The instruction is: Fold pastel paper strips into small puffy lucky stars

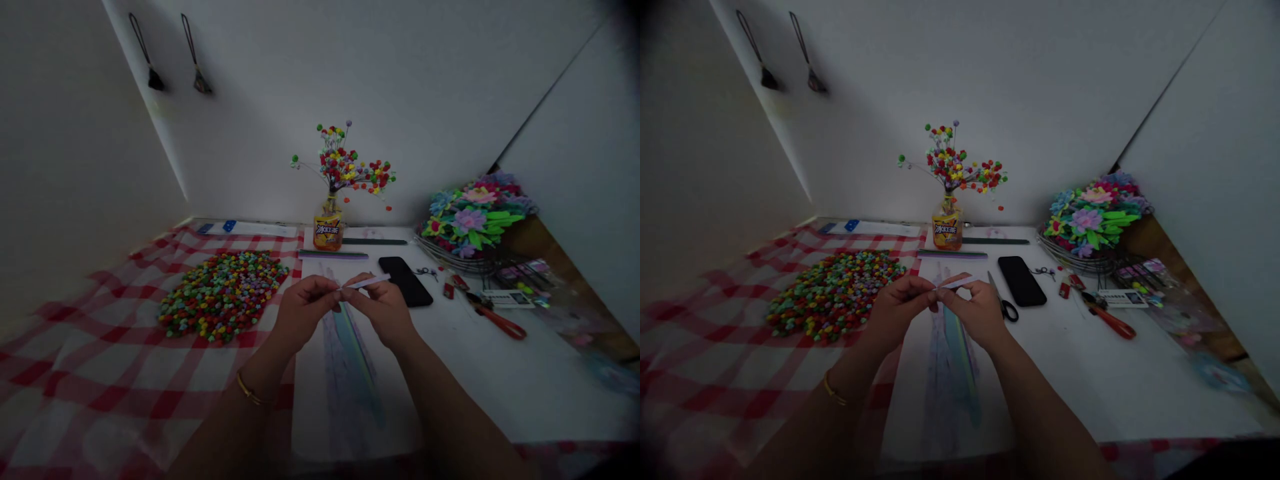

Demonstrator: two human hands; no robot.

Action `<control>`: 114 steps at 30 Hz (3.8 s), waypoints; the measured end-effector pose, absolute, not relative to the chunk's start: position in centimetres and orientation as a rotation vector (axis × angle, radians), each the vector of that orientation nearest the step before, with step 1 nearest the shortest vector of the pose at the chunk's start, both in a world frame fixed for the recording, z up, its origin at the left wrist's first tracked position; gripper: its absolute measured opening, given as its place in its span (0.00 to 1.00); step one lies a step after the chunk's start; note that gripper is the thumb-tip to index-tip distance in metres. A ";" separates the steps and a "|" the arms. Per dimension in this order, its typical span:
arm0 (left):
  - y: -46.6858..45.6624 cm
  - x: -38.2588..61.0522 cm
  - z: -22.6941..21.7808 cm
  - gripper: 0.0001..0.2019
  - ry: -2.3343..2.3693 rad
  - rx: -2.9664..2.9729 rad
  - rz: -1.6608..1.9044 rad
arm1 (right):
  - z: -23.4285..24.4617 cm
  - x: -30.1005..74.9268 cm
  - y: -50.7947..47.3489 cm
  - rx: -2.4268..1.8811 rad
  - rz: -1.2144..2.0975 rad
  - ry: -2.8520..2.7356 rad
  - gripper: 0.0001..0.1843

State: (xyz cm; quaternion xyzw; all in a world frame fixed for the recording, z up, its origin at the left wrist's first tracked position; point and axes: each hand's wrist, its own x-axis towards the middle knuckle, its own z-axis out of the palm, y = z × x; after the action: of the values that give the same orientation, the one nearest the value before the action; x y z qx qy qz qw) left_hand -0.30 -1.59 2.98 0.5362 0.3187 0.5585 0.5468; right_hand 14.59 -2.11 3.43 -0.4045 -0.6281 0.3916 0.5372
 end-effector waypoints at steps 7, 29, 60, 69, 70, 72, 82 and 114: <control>-1.4 -0.3 2.6 0.04 0.701 1.334 1.402 | 3.3 14.4 -2.1 -0.938 0.816 -1.560 0.06; -1.2 -0.7 2.9 0.04 0.559 0.845 1.244 | 3.5 14.9 -2.2 -0.902 0.199 -1.818 0.11; -0.9 0.1 1.7 0.07 0.593 0.976 1.459 | 3.3 13.5 -2.5 -1.030 0.433 -1.682 0.03; -1.0 -0.3 2.4 0.03 0.820 1.335 1.301 | 3.6 14.6 -2.1 -1.155 0.543 -1.671 0.06; -1.0 -0.3 2.3 0.04 0.815 1.326 1.300 | 3.6 14.7 -2.1 -1.167 0.568 -1.661 0.06; -1.1 -0.2 2.2 0.06 0.804 1.298 1.309 | 3.5 14.8 -1.9 -1.180 0.635 -1.632 0.07; -1.1 -0.6 2.6 0.03 0.855 1.384 1.286 | 3.7 15.2 -1.9 -1.102 0.688 -1.573 0.11; -1.2 -0.6 2.4 0.05 0.554 1.224 1.279 | 3.9 14.1 -2.8 -0.881 1.019 -1.325 0.05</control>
State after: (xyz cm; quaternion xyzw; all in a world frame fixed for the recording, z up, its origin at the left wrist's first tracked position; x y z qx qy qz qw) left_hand -0.64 -1.23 2.44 0.5280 0.2390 0.5517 0.5997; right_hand 14.08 -2.84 3.95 -0.3778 -0.5682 0.4370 0.5861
